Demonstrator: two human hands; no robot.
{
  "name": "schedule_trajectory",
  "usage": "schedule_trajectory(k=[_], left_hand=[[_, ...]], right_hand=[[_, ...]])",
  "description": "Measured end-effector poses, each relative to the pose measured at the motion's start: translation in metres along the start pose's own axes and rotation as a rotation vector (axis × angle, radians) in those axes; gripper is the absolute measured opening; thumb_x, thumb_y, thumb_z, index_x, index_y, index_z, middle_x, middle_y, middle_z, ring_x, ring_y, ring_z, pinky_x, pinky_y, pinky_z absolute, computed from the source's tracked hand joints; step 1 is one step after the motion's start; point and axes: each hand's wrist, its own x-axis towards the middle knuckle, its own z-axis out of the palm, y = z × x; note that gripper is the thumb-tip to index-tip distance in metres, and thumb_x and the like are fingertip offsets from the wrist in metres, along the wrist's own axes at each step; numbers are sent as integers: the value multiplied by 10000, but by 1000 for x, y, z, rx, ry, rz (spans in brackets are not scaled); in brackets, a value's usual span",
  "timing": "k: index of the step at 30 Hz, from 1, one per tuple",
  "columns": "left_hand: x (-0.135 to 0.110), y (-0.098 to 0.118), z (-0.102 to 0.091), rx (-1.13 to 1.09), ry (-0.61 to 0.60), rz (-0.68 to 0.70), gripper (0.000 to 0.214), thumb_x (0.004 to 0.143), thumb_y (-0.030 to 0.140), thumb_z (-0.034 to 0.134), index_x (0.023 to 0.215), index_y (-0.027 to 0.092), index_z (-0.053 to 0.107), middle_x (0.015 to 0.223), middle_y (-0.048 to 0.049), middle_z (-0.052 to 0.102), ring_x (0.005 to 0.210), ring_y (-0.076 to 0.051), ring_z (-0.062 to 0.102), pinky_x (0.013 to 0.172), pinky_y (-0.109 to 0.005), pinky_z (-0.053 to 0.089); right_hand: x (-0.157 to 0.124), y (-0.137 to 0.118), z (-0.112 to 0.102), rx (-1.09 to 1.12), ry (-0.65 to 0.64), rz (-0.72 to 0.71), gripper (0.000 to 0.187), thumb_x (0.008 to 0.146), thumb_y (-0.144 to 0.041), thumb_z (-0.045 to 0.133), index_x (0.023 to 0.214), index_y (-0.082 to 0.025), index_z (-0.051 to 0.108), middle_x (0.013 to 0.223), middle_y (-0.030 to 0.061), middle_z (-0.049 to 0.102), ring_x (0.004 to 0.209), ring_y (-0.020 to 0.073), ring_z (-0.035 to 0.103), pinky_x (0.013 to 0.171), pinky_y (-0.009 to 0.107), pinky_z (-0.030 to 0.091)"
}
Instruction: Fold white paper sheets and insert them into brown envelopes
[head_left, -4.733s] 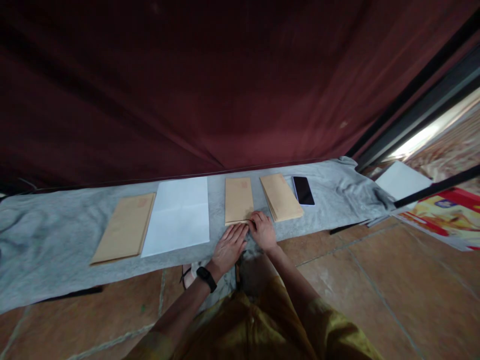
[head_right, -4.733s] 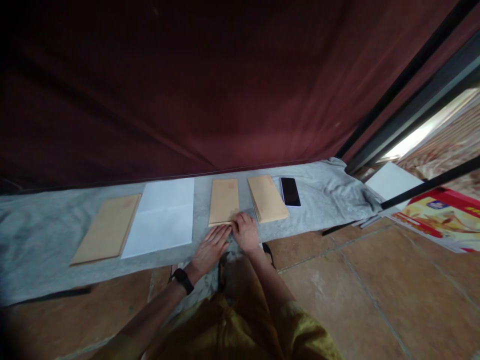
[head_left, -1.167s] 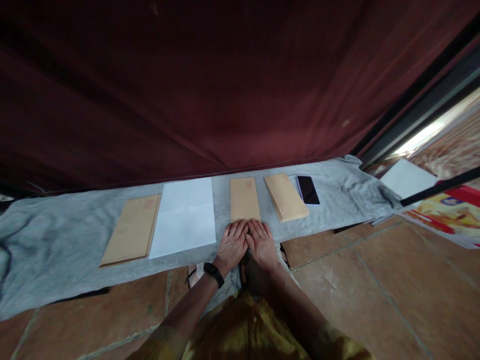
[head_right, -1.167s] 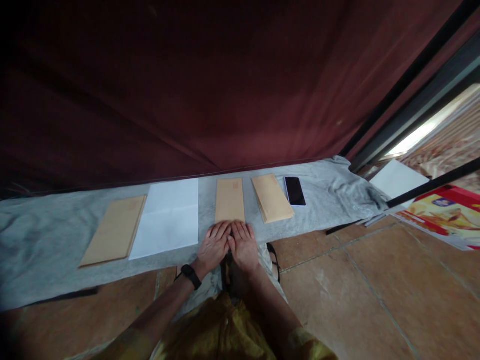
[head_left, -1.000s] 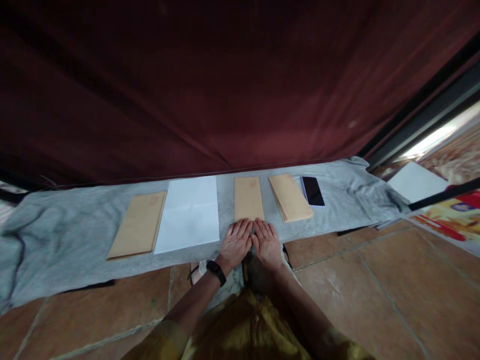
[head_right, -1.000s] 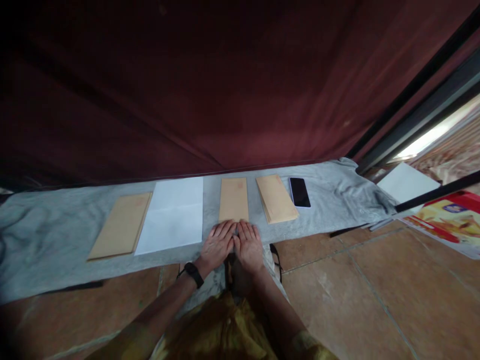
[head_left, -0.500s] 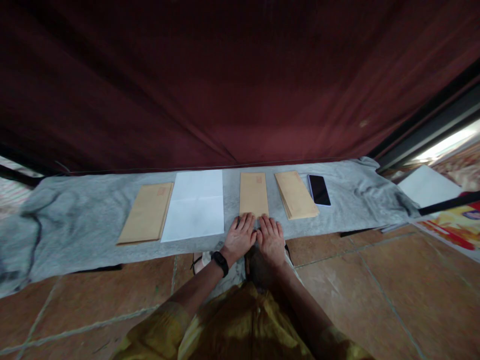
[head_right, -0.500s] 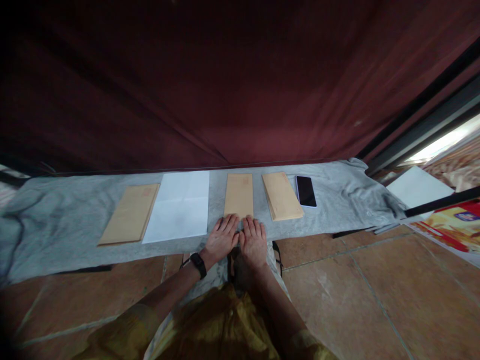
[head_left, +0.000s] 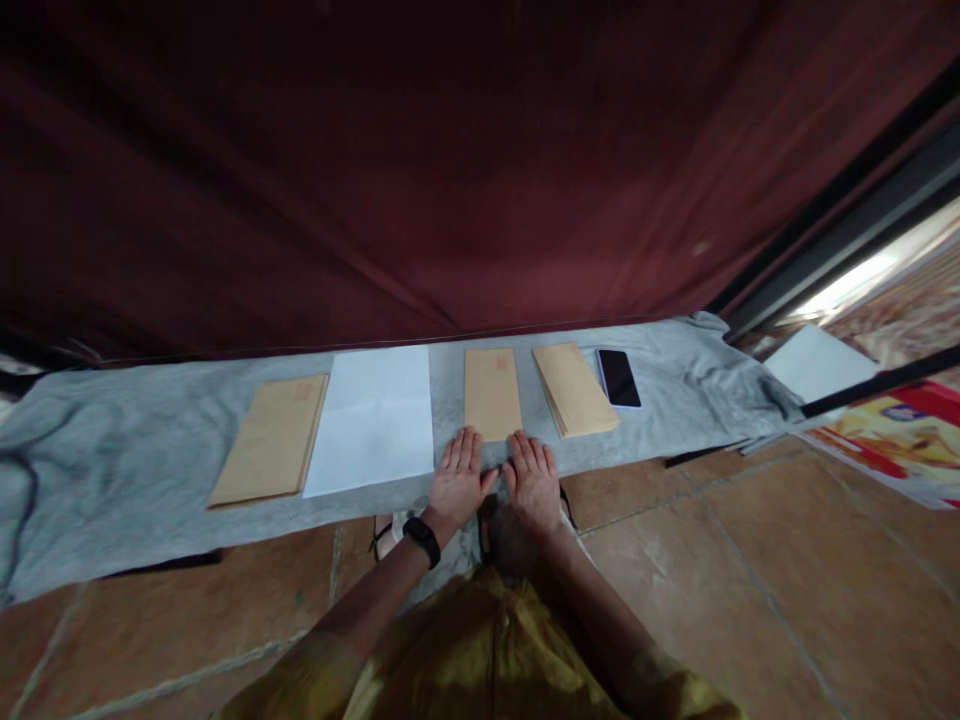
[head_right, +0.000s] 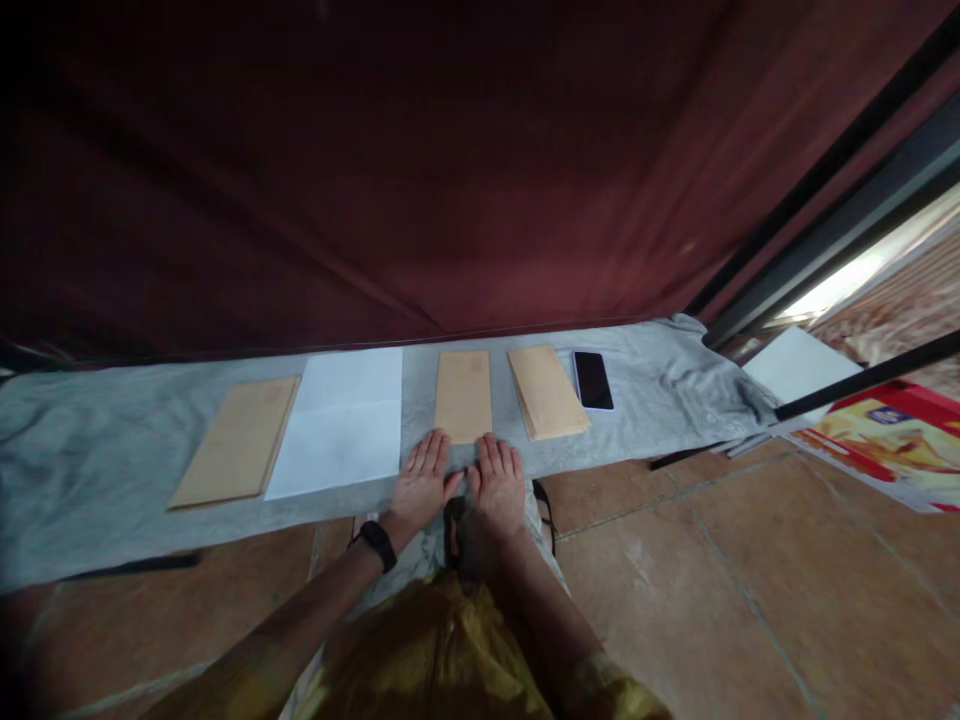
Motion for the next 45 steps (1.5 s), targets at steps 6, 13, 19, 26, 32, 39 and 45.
schedule_trajectory(k=[6, 13, 19, 26, 32, 39, 45], left_hand=[[-3, -3, 3, 3, 57, -2, 675, 977, 460, 453, 1496, 33, 400, 1525, -246, 442, 1445, -343, 398, 1173, -500, 365], [-4, -8, 9, 24, 55, 12, 606, 949, 308, 438, 1477, 11, 426, 1524, -246, 445, 1457, -335, 379, 1177, -500, 365], [-6, -12, 11, 22, 51, 19, 610, 918, 116, 342, 1520, 20, 359, 1549, -224, 419, 1475, -287, 355, 1182, -484, 371], [-4, -6, 9, 10, 96, 0, 617, 970, 349, 405, 1499, 31, 409, 1538, -228, 431, 1460, -327, 377, 1180, -504, 357], [-5, -5, 2, 32, 9, -14, 631, 980, 390, 419, 1467, -10, 440, 1554, -241, 397, 1472, -329, 353, 1202, -479, 322], [5, 4, -9, -17, -49, 125, 531, 1002, 284, 378, 1500, 107, 432, 1594, -119, 380, 1507, -268, 288, 1245, -495, 239], [16, 14, -4, -75, -101, 219, 534, 999, 218, 357, 1520, 108, 392, 1595, -93, 389, 1505, -214, 296, 1242, -422, 276]], right_hand=[[0, 2, -4, 22, 11, 41, 492, 1046, -350, 378, 1489, -150, 454, 1497, 126, 518, 1404, 293, 414, 1165, 507, 278], [23, -28, -6, 99, 16, -21, 489, 1053, -345, 364, 1468, -115, 481, 1509, 136, 503, 1428, 256, 417, 1176, 465, 330], [36, -48, 1, 132, -33, -15, 464, 1054, -394, 384, 1418, -158, 548, 1466, 101, 558, 1403, 234, 453, 1202, 461, 296], [22, -30, 0, 119, -27, 40, 484, 1048, -383, 400, 1460, -150, 502, 1510, 114, 505, 1420, 245, 434, 1198, 466, 275], [15, -21, -2, 110, -18, 59, 506, 1050, -362, 387, 1484, -115, 466, 1526, 132, 479, 1433, 260, 412, 1204, 469, 248], [10, -15, -5, 122, -15, 70, 503, 1052, -359, 384, 1487, -120, 466, 1528, 128, 480, 1431, 265, 407, 1198, 472, 260], [7, -8, -6, 108, -1, 78, 487, 1057, -357, 363, 1478, -144, 483, 1504, 121, 513, 1422, 262, 411, 1194, 482, 255]])
